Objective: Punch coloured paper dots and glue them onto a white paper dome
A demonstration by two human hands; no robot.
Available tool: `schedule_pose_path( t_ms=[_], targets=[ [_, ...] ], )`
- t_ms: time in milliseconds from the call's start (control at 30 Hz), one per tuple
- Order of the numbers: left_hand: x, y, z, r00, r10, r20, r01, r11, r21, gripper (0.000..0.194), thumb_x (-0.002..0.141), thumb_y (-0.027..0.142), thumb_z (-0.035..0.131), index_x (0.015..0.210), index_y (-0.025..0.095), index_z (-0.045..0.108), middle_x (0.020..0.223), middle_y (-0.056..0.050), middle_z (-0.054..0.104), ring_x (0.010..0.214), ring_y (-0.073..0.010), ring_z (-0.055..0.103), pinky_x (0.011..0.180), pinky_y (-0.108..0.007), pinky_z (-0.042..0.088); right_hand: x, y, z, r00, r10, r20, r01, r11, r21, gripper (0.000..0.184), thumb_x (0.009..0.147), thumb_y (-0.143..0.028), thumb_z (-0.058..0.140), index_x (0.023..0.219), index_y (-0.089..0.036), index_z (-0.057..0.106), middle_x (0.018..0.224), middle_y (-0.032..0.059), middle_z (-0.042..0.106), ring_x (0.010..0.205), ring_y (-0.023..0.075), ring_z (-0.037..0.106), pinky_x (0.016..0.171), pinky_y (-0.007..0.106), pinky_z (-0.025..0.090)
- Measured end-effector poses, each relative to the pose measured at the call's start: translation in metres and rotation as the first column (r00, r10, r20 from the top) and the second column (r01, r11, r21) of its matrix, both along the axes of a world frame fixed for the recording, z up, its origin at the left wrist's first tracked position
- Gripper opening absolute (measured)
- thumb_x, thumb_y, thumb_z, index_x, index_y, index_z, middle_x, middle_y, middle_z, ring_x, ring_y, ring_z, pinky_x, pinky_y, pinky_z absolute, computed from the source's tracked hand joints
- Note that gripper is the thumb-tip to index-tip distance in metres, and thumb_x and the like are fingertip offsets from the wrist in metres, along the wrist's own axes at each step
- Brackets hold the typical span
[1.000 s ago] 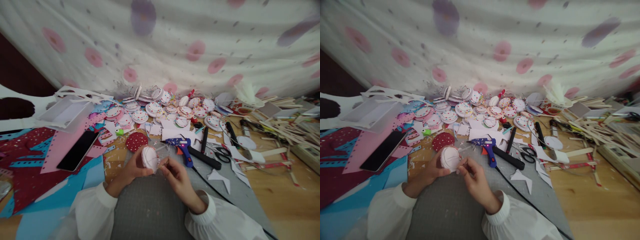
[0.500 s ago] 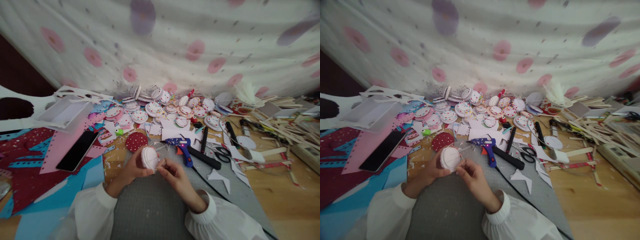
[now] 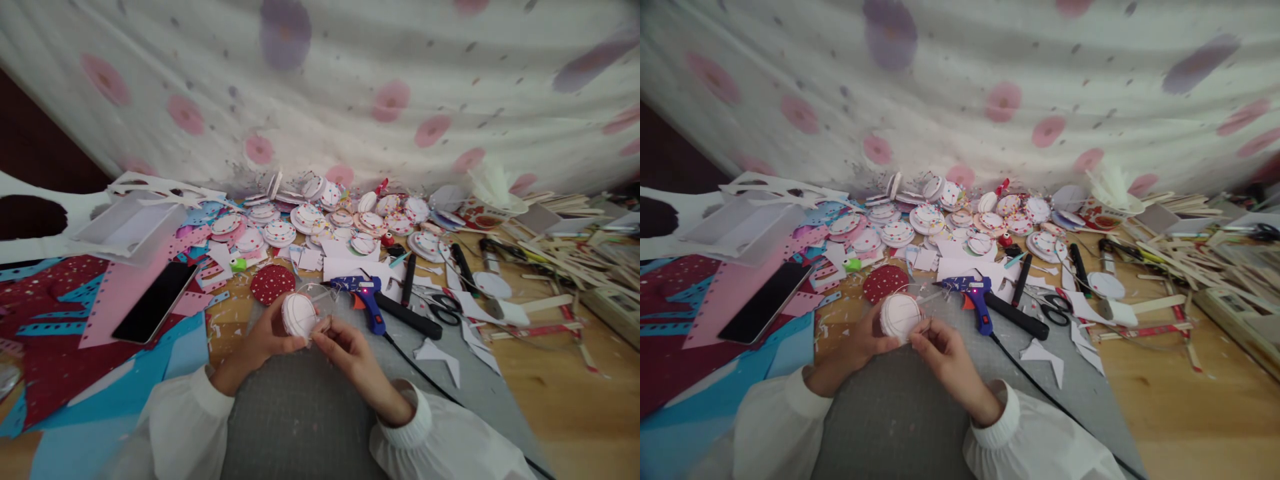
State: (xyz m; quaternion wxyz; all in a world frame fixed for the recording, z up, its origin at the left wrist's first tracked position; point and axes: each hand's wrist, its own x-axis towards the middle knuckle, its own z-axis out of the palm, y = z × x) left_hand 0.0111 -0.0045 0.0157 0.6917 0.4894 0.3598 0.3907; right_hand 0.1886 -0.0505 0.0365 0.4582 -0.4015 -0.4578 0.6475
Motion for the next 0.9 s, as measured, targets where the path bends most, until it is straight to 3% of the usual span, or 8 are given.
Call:
schedule_pose_path(
  t_ms=[100, 233, 500, 700, 900],
  targets=[
    [-0.002, 0.000, 0.000, 1.000, 0.012, -0.011, -0.012, 1.000, 0.001, 0.060, 0.060, 0.035, 0.083, 0.115, 0.020, 0.064, 0.112, -0.009, 0.071, 0.104, -0.0314, 0.064, 0.091, -0.042, 0.049, 0.000, 0.001, -0.001, 0.997, -0.078, -0.020, 0.078, 0.997, 0.001, 0.034, 0.080, -0.052, 0.068, 0.085, -0.021, 0.056, 0.071, -0.0034, 0.050, 0.058, 0.0104, 0.040, 0.053, 0.024, 0.030],
    [-0.002, -0.001, 0.001, 0.997, -0.050, 0.059, 0.051, 0.998, -0.022, 0.060, 0.066, 0.040, 0.080, 0.120, 0.020, 0.063, 0.116, -0.011, 0.069, 0.110, -0.0332, 0.062, 0.098, -0.045, 0.045, 0.002, 0.002, -0.006, 0.986, -0.166, -0.027, 0.166, 0.986, -0.010, 0.032, 0.083, -0.049, 0.066, 0.078, -0.021, 0.054, 0.062, -0.0061, 0.045, 0.053, 0.0093, 0.036, 0.050, 0.023, 0.029],
    [-0.006, -0.001, -0.011, 0.983, -0.127, 0.136, 0.125, 0.992, 0.019, 0.066, 0.064, 0.035, 0.082, 0.124, 0.021, 0.059, 0.121, -0.011, 0.067, 0.112, -0.0334, 0.060, 0.096, -0.045, 0.045, 0.002, 0.002, -0.007, 0.995, -0.081, 0.061, 0.079, 0.996, 0.028, 0.033, 0.084, -0.048, 0.063, 0.072, -0.019, 0.054, 0.062, -0.0051, 0.041, 0.056, 0.0101, 0.034, 0.051, 0.025, 0.025],
    [-0.003, -0.004, 0.002, 0.955, -0.196, 0.222, 0.187, 0.980, 0.062, 0.065, 0.067, 0.033, 0.082, 0.125, 0.023, 0.056, 0.133, -0.014, 0.059, 0.122, -0.0351, 0.054, 0.100, -0.047, 0.042, 0.003, 0.000, -0.008, 0.976, -0.068, 0.206, 0.040, 0.990, 0.137, 0.036, 0.089, -0.051, 0.055, 0.071, -0.020, 0.052, 0.065, -0.0033, 0.044, 0.061, 0.0123, 0.038, 0.056, 0.026, 0.030],
    [-0.004, -0.005, 0.011, 0.969, -0.179, 0.173, 0.179, 0.984, 0.013, 0.063, 0.066, 0.029, 0.081, 0.124, 0.024, 0.055, 0.126, -0.012, 0.064, 0.119, -0.0353, 0.058, 0.099, -0.049, 0.043, 0.001, 0.001, -0.016, 0.935, -0.044, 0.351, -0.023, 0.983, 0.183, 0.038, 0.093, -0.050, 0.049, 0.071, -0.020, 0.057, 0.063, -0.0018, 0.048, 0.060, 0.0132, 0.042, 0.056, 0.026, 0.032]
  ],
)
